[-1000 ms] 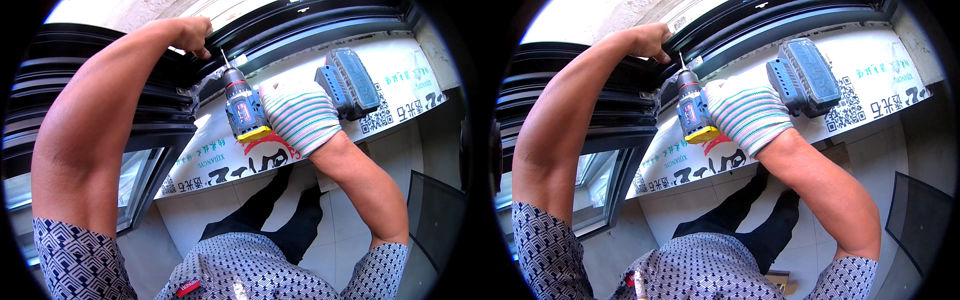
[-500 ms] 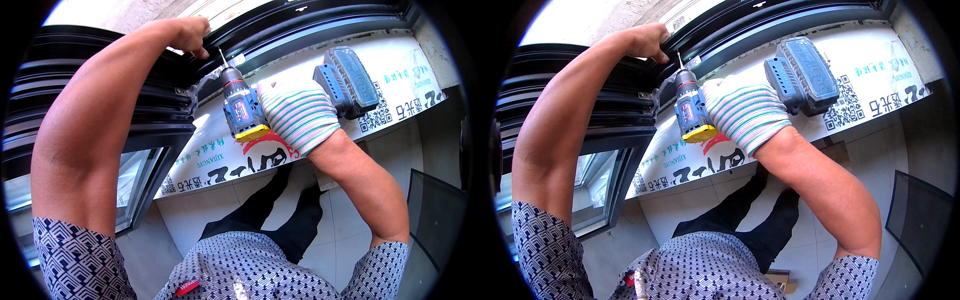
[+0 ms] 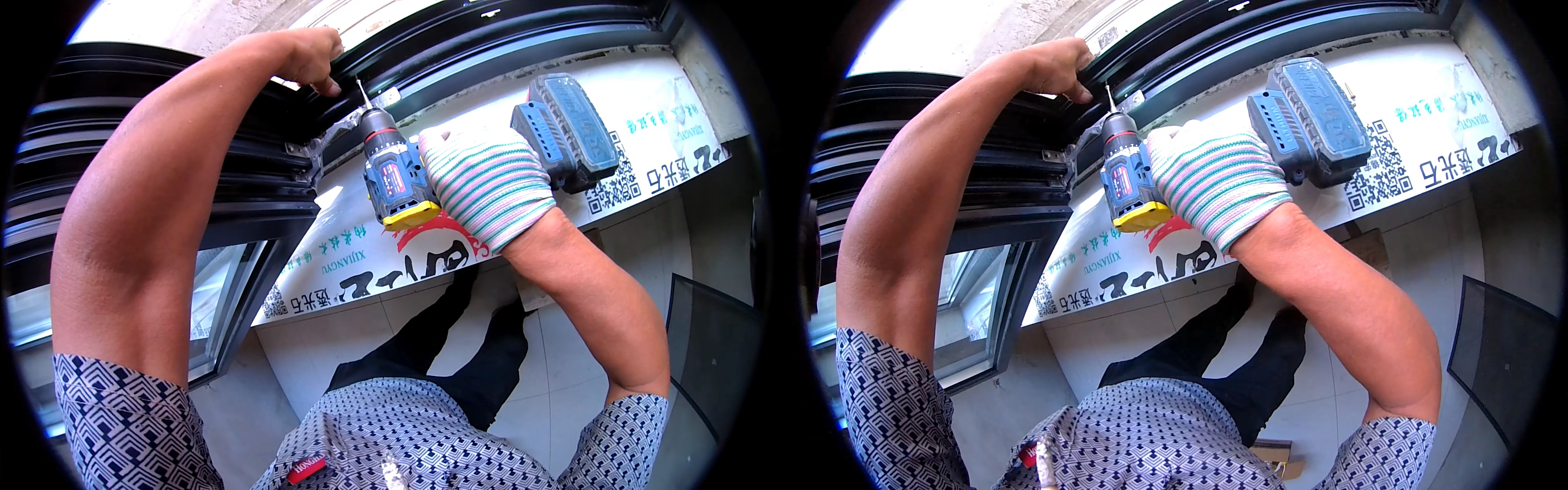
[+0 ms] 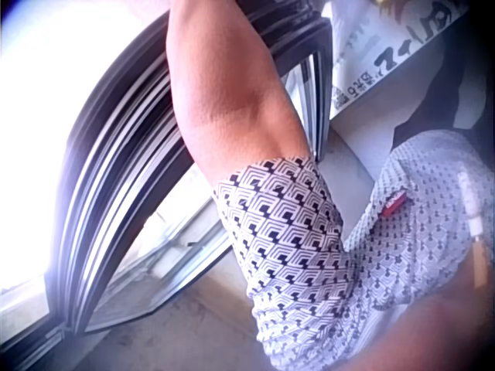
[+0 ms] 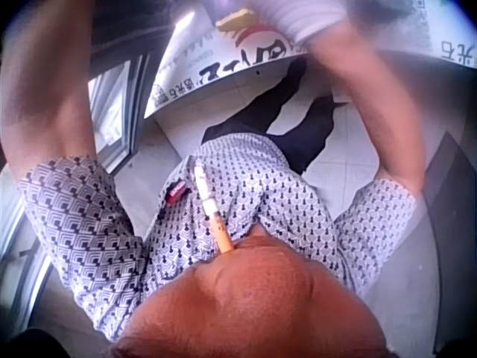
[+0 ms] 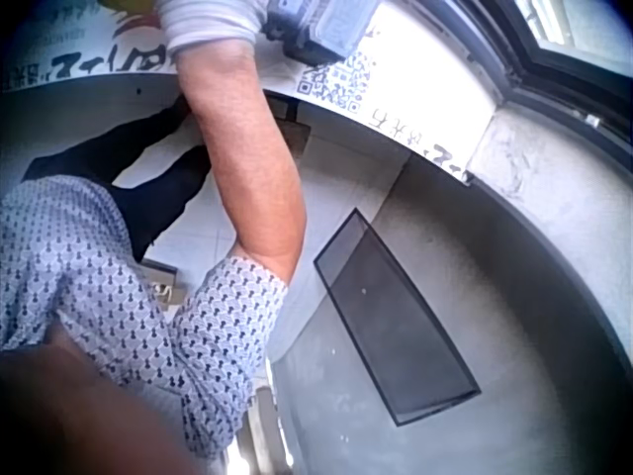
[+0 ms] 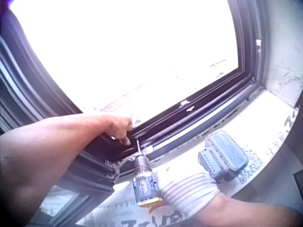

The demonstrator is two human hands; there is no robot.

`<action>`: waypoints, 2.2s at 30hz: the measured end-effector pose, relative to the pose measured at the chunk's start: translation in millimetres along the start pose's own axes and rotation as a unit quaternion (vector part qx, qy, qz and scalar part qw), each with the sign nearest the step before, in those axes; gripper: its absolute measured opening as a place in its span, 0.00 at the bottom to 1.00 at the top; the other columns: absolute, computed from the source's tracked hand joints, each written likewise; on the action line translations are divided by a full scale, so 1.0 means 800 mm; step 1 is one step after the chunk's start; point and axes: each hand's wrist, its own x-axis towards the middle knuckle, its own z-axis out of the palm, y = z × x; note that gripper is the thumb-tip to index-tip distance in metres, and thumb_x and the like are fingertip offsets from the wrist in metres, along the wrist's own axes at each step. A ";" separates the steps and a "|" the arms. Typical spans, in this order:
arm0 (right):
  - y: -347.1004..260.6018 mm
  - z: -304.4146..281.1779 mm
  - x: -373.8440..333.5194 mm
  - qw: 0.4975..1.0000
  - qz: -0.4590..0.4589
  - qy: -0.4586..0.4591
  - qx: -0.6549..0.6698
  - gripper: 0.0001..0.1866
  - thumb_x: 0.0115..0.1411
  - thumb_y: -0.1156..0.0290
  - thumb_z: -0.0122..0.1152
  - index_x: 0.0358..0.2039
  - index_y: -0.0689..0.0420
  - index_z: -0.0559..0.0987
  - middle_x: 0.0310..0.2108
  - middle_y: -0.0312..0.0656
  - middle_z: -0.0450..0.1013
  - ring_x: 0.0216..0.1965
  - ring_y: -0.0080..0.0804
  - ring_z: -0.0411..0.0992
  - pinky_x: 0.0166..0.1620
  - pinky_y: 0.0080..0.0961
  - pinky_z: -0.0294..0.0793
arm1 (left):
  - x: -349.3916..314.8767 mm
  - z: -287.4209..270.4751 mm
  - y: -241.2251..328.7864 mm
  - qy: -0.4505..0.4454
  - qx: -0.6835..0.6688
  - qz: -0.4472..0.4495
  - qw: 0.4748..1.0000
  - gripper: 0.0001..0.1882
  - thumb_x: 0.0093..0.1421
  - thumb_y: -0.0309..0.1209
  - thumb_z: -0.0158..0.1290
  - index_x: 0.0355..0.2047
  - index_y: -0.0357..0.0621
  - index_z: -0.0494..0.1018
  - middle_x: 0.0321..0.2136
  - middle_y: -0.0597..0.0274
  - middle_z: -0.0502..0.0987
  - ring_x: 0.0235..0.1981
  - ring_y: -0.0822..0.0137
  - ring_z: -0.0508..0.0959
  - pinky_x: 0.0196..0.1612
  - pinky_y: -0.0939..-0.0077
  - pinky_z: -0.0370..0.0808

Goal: The person removes a yellow protective strip from a black metal frame and positions it against a window opening. They then use a cordless drill to drive screws into the frame, securing it to the window structure.

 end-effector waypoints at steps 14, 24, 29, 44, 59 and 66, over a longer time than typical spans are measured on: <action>-0.002 -0.004 0.004 0.999 0.017 -0.035 0.021 0.27 0.52 0.61 0.76 0.49 0.60 0.79 0.38 0.49 0.81 0.38 0.40 0.82 0.42 0.32 0.83 | -0.008 -0.004 0.011 -0.001 0.021 -0.007 1.000 0.24 0.54 0.33 0.70 0.47 0.29 0.78 0.40 0.40 0.82 0.44 0.48 0.82 0.52 0.54 0.73; 0.001 0.000 0.002 1.000 0.013 -0.024 0.009 0.29 0.51 0.60 0.77 0.50 0.60 0.79 0.38 0.49 0.81 0.38 0.40 0.82 0.42 0.31 0.83 | -0.006 -0.003 0.007 0.013 0.017 0.010 1.000 0.23 0.53 0.33 0.70 0.44 0.28 0.78 0.38 0.41 0.82 0.43 0.49 0.83 0.49 0.56 0.74; 0.000 0.000 0.005 0.999 0.015 -0.024 0.021 0.29 0.50 0.60 0.78 0.49 0.60 0.79 0.38 0.49 0.81 0.39 0.40 0.82 0.42 0.31 0.83 | -0.006 -0.002 0.003 0.006 0.024 0.006 1.000 0.24 0.53 0.33 0.71 0.43 0.28 0.78 0.38 0.41 0.82 0.42 0.49 0.83 0.49 0.57 0.75; 0.008 0.008 0.015 1.000 0.001 0.015 0.004 0.21 0.55 0.66 0.72 0.46 0.61 0.77 0.33 0.52 0.80 0.35 0.44 0.82 0.38 0.35 0.83 | 0.001 0.000 0.003 -0.003 0.017 0.000 1.000 0.25 0.53 0.32 0.71 0.46 0.28 0.78 0.38 0.41 0.82 0.43 0.50 0.83 0.50 0.57 0.75; -0.001 -0.014 0.021 0.998 0.046 -0.050 0.019 0.20 0.55 0.64 0.71 0.45 0.62 0.79 0.37 0.53 0.80 0.38 0.45 0.81 0.43 0.39 0.81 | -0.004 -0.009 0.006 -0.011 0.023 0.002 1.000 0.24 0.51 0.34 0.71 0.43 0.29 0.78 0.41 0.41 0.81 0.46 0.50 0.81 0.50 0.62 0.75; -0.008 -0.045 0.006 0.999 -0.002 0.027 -0.043 0.15 0.56 0.68 0.67 0.41 0.64 0.78 0.32 0.52 0.78 0.35 0.45 0.82 0.33 0.36 0.82 | 0.004 0.004 -0.014 0.006 0.010 0.030 0.999 0.24 0.51 0.35 0.70 0.45 0.33 0.79 0.43 0.42 0.81 0.47 0.48 0.81 0.50 0.60 0.76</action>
